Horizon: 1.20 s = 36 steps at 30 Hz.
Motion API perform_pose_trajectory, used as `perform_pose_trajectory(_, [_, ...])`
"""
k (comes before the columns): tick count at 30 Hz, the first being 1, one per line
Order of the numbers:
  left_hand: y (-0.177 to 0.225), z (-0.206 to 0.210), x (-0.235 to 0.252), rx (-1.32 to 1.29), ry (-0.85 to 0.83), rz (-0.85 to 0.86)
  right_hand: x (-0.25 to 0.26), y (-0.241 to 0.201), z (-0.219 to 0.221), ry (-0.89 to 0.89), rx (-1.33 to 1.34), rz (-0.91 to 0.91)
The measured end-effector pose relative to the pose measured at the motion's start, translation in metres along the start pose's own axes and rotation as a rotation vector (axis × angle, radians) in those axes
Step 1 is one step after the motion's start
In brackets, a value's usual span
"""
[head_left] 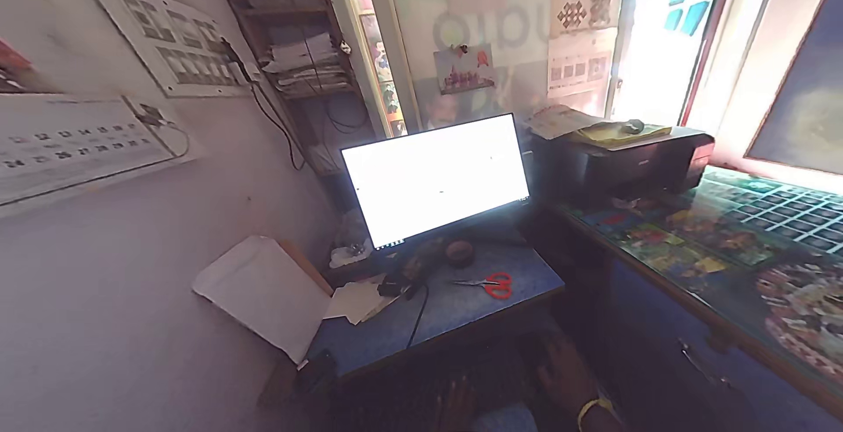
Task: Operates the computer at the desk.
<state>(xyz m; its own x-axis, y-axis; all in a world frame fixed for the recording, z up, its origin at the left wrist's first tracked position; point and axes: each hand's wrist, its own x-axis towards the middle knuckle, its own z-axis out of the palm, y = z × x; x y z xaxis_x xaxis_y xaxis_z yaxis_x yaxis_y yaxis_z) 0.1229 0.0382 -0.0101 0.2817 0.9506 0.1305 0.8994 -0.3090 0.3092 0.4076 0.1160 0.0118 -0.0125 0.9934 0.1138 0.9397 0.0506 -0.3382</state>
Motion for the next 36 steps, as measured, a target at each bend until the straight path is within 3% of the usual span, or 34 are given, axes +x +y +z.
perform_pose_trajectory(7, [0.002, -0.006, 0.003, 0.007, -0.051, -0.026, 0.003, 0.003, 0.010, 0.128, -0.026, -0.051])
perform_pose_trajectory(36, [-0.003, 0.000, 0.000, -0.028, 0.017, 0.053, 0.003, 0.005, 0.011, 0.067, -0.063, -0.011])
